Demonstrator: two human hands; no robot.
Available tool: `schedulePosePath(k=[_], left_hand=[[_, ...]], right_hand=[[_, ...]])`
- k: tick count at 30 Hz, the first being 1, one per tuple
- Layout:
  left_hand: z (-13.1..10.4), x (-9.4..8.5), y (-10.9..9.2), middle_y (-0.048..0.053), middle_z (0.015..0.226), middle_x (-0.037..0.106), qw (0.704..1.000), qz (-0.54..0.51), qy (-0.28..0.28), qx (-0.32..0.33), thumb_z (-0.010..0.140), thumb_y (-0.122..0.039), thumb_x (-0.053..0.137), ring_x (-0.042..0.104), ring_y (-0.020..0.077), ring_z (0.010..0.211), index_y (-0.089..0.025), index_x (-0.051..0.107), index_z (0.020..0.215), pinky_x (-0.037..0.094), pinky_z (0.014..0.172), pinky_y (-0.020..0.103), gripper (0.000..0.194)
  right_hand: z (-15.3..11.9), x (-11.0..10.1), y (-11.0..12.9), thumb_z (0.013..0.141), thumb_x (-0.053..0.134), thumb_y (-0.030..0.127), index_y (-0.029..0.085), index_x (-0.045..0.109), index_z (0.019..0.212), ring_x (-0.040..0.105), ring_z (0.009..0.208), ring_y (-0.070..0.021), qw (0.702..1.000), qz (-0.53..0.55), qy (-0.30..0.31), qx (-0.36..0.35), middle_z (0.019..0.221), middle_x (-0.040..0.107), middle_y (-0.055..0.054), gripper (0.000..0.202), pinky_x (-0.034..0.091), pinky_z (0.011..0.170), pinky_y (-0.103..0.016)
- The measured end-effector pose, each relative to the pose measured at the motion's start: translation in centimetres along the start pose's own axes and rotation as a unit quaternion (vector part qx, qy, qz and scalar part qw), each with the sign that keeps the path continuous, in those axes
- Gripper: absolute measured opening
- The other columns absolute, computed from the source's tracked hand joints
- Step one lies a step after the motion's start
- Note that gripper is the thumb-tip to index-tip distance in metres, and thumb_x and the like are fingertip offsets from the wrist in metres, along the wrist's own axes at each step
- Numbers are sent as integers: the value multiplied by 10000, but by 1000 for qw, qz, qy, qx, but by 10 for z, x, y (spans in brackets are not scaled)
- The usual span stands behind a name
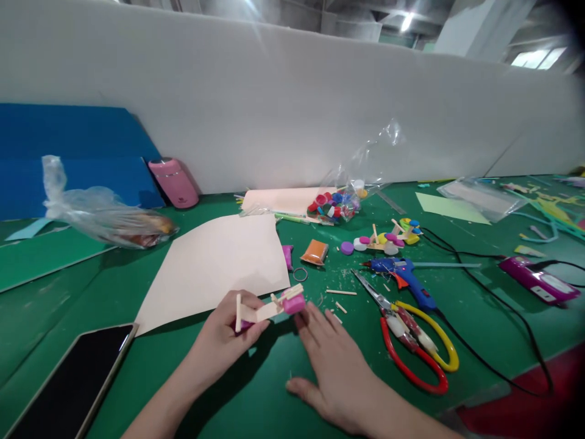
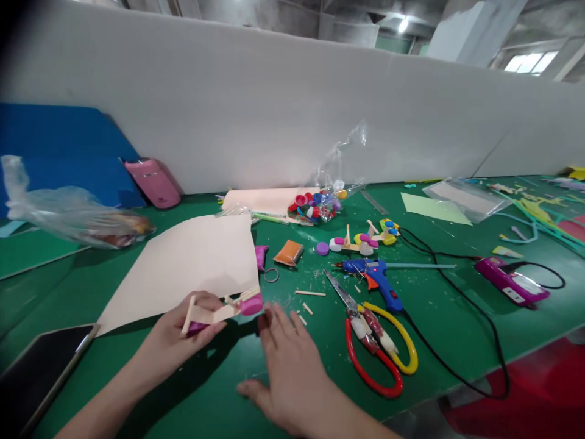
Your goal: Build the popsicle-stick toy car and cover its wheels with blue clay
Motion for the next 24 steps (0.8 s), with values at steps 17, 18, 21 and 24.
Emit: schedulePosePath(k=[17,18,21,24], left_hand=[[-4,37,-10,75,894,565,982,138,121,45,716,-238,555,518,226,856,-187,583,875,424,748,394,169],[-6,34,-10,88,968,555,981,144,121,44,687,-270,597,506,245,917,-189,563,961,419,787,414,288],[-15,15,-6,113,1185,468,981,161,100,39,645,-309,642,427,280,1095,-209,420,1186,378,898,441,593],[-20,-11,0,92,1208,468,981,181,61,45,781,-208,460,435,216,1118,-224,408,1191,387,916,362,414]], right_hand=[[-21,-36,-45,856,377,192,165,491,1173,458,1138,-226,976,8,-215,41,1233,495,-113,339,447,901,-385],[-20,-36,-44,854,380,190,169,489,1168,474,1118,-220,973,25,-228,37,1205,513,-112,332,456,889,-369],[-21,-42,-40,849,397,186,184,488,1149,508,1067,-208,963,62,-261,26,1142,545,-103,314,471,853,-335],[-18,-55,-37,840,423,185,204,501,1118,545,1000,-190,961,84,-265,10,1078,580,-80,289,475,817,-301]])
Point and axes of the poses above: each hand's wrist, its own z-axis towards the middle knuckle, its own x-axis out of the palm, y = z × x, the point moved 5 cm from there along z, towards the middle knuckle
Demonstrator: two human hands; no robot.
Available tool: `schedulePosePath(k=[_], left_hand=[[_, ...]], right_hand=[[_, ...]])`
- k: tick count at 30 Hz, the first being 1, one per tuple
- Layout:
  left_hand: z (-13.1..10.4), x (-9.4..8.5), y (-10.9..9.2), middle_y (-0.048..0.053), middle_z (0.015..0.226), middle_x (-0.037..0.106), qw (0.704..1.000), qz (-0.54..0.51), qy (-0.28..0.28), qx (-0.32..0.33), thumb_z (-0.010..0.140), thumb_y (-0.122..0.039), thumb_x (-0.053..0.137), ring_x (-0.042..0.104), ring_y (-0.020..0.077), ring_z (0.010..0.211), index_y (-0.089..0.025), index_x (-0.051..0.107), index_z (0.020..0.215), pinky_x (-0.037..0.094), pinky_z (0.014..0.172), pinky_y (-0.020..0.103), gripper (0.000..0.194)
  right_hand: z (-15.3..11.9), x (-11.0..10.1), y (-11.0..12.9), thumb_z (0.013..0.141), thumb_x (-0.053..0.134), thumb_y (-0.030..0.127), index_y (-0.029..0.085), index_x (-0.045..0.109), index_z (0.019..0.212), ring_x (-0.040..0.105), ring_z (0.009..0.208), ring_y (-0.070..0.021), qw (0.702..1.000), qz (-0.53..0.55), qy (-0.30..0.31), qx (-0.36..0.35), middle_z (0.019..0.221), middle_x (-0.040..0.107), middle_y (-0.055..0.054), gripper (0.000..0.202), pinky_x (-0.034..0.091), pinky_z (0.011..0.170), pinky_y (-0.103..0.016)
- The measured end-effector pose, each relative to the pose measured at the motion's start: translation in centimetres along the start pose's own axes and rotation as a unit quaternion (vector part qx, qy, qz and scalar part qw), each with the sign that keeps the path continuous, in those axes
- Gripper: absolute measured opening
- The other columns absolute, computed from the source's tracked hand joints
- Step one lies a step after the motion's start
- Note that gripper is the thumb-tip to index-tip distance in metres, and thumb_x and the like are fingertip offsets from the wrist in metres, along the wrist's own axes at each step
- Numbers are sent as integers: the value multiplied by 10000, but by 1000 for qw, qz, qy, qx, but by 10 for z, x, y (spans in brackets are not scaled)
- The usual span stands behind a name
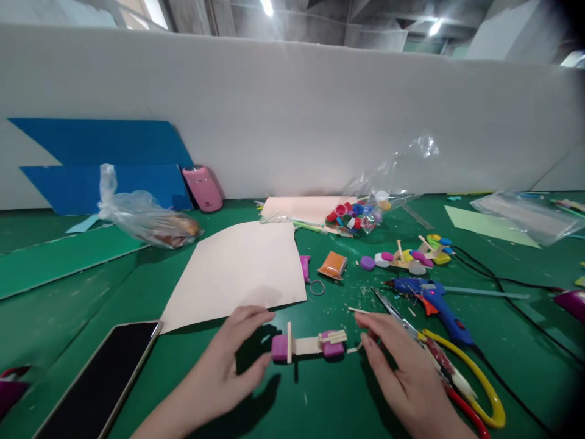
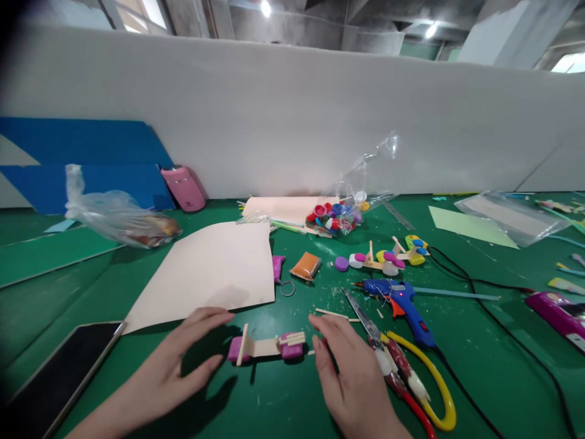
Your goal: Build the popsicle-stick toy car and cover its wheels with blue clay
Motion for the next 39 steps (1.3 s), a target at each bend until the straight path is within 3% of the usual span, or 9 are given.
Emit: schedulePosePath(k=[3,7,13,15,20,27,33,36,39], left_hand=[[4,-15,12,126,1161,529,988,144,-45,24,780,-194,442,455,258,1103,-177,466,1153,383,891,408,374],[21,-14,28,162,1280,469,959,274,-68,24,754,-116,415,396,315,1184,-158,473,1183,311,917,510,435],[34,-26,49,126,1061,643,965,211,-154,-24,753,-133,377,588,226,973,-148,601,995,448,831,348,330],[39,-40,56,123,988,669,957,196,-203,-71,783,-170,336,616,218,900,-121,605,971,479,757,308,332],[63,-67,65,54,768,684,939,169,-261,-145,831,-242,296,625,195,693,-140,626,876,457,574,252,348],[88,-85,76,92,922,643,944,183,-239,-135,790,-183,321,581,237,844,-148,570,1020,418,690,304,340],[102,-64,83,81,954,652,975,170,-124,-77,774,-262,414,584,244,883,-186,595,979,422,757,343,284],[96,-56,75,102,1091,601,981,147,-108,-60,724,-367,516,536,266,1001,-173,544,1063,405,831,392,392],[85,-60,48,132,1184,529,983,118,-129,-48,713,-438,536,457,267,1111,-142,483,1141,362,912,413,523]], right_hand=[[21,-12,2,835,440,190,206,526,1079,582,903,-170,1000,17,0,-15,980,623,-59,259,475,769,-274],[61,-17,-3,830,445,213,205,593,947,596,819,-169,1000,14,22,-10,903,654,-41,189,458,728,-279],[104,2,-12,783,492,213,201,596,885,560,695,-157,998,29,64,-3,794,620,-24,146,417,614,-260],[109,6,-14,770,505,223,195,578,749,525,625,-140,997,43,57,7,709,596,-4,81,374,546,-234],[111,2,-21,741,520,231,194,385,509,351,474,-95,994,94,6,54,491,382,60,271,251,455,-214],[105,-30,-41,751,520,262,213,358,618,389,466,-88,961,228,-88,128,499,388,79,215,318,463,-207],[105,-38,-35,759,509,227,203,447,774,423,478,-75,926,328,-101,156,549,430,72,68,339,456,-189],[102,-35,-28,776,485,214,196,488,825,412,473,-66,917,358,-79,156,552,419,73,52,340,454,-186],[102,-31,-22,788,488,224,185,527,842,429,486,-63,914,371,-54,153,568,442,64,77,362,466,-189]])
Point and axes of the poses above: each hand's wrist, its own z-axis towards the middle knuckle, its own x-axis out of the palm, y = z × x, the point moved 5 cm from there along z, towards the middle knuckle
